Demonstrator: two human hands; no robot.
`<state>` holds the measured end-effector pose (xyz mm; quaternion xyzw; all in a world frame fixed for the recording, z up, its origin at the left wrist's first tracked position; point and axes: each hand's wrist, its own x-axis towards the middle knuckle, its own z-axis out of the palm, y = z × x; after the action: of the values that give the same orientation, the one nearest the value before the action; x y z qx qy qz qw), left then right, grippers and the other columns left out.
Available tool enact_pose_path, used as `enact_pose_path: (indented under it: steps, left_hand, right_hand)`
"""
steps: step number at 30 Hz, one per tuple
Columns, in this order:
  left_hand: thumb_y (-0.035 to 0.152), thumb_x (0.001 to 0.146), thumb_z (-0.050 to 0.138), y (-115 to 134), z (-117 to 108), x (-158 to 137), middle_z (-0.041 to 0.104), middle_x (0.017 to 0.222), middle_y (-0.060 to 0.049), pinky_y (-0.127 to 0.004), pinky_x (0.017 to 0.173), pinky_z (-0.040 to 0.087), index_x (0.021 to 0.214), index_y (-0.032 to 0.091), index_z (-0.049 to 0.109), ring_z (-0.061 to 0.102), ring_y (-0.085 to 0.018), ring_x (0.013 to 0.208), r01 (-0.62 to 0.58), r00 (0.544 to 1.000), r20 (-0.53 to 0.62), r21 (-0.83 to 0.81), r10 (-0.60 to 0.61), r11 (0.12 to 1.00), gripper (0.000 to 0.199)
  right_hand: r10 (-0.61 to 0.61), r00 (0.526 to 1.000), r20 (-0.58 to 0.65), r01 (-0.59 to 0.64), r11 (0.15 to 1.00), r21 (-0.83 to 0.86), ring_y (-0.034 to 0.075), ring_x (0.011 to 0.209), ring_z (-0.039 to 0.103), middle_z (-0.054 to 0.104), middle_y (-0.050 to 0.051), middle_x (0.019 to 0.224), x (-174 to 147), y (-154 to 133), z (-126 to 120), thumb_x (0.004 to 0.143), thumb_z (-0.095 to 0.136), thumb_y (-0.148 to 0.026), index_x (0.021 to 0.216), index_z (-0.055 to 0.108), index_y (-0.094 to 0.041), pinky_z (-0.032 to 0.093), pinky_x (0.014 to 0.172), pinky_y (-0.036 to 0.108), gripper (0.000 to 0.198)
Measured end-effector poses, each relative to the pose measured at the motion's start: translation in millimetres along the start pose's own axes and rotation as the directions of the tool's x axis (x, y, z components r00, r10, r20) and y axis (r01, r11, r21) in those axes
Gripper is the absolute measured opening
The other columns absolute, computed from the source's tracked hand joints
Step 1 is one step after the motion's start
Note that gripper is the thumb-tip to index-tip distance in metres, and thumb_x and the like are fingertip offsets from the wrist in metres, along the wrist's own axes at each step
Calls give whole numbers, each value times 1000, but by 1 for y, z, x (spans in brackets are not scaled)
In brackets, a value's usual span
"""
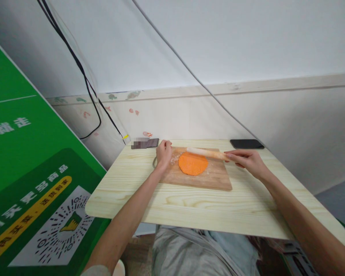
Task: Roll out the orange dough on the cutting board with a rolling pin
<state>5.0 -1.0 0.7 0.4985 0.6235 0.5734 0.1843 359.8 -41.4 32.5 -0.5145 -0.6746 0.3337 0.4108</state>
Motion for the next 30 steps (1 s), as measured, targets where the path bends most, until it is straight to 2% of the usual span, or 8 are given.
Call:
enact_pose_path:
  steps: [4,13,17,19,22,30]
  left_hand:
    - [29,97,52,1,0,-1,71,74,-3,-32,76,47,77,24,67,67,-23,81,9,1000,8,11,-9,1000,26]
    - [29,97,52,0,0,-1,71,73,-3,-32,75,46,75,24,67,67,-23,80,0,1000,14,12,-1,1000,27]
    - [29,97,52,0,0,-1,70,72,-3,-33,75,46,75,24,66,67,-23,78,-6,1000,17,15,5,1000,27]
    - [29,97,52,-1,0,-1,71,73,-3,-33,76,46,75,24,67,67,-23,79,-6,1000,20,16,5,1000,27]
    - [29,97,52,-1,0,-1,70,72,-3,-33,76,46,75,24,67,67,-23,79,0,1000,19,17,-1,1000,27]
    - [31,98,51,2,-1,-2,72,74,-3,-32,76,47,76,23,67,68,-23,82,12,999,38,48,-14,999,28]
  right_hand:
    - [-18,1000,-11,18,1000,-25,13,51,47,74,6,66,0,1,-1,74,86,-81,96,90,-19,35,45,28,67]
    - [23,999,-36,-20,998,64,12,49,45,69,4,61,0,1,2,71,89,-78,90,89,-19,32,45,29,62]
    - [15,1000,15,-16,999,48,12,48,43,64,2,56,-1,1,2,73,88,-77,92,89,-19,31,45,28,61]
    - [20,1000,3,-20,998,64,12,49,44,64,2,57,-2,-1,2,72,90,-75,91,89,-19,32,45,28,59]
    - [32,999,-24,-30,994,107,12,49,44,66,3,60,-2,-2,2,70,91,-75,90,89,-19,32,46,29,60]
    - [20,999,-45,-17,997,75,12,50,45,65,3,60,-2,-2,3,69,88,-81,92,88,-18,32,46,28,68]
